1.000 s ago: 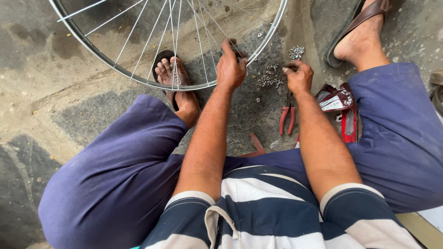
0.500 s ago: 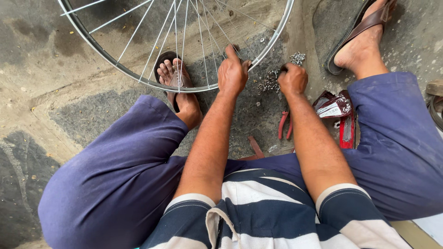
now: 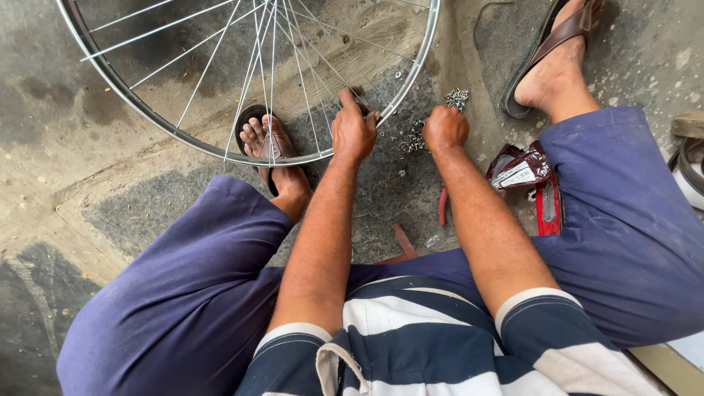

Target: The person is sitting on the ground and repairing a bicycle wheel by hand. They repeatedly pick up small metal parts, likely nuts or washers, and attach them to the spokes of the wheel.

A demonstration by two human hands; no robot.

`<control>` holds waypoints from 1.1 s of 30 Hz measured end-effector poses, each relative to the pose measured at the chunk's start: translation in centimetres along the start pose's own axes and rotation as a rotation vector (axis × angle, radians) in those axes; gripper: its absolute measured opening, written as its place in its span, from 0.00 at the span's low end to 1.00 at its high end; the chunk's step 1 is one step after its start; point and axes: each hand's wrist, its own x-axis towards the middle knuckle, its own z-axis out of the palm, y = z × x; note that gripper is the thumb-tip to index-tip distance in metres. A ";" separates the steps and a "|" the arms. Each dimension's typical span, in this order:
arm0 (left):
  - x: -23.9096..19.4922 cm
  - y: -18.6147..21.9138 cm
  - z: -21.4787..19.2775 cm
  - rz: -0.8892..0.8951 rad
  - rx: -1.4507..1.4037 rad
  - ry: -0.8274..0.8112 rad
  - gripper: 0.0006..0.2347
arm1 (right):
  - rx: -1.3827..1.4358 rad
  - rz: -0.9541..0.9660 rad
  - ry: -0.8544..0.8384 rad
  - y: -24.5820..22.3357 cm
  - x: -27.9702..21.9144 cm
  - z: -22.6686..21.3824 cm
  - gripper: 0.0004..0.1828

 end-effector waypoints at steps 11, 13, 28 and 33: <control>-0.1 0.1 -0.1 -0.062 0.102 -0.031 0.23 | 0.942 0.380 -0.075 0.8 -1.0 -0.7 0.05; -0.1 0.1 0.0 -0.015 0.074 -0.011 0.23 | 1.331 0.444 -0.256 1.1 -0.8 -1.8 0.02; 0.4 -0.2 0.0 0.016 0.004 0.020 0.22 | 1.667 0.312 -0.392 -1.4 -2.2 -5.4 0.03; -0.1 0.9 0.1 -0.046 0.133 0.095 0.24 | 1.655 0.216 -0.450 -1.2 -1.9 -4.2 0.04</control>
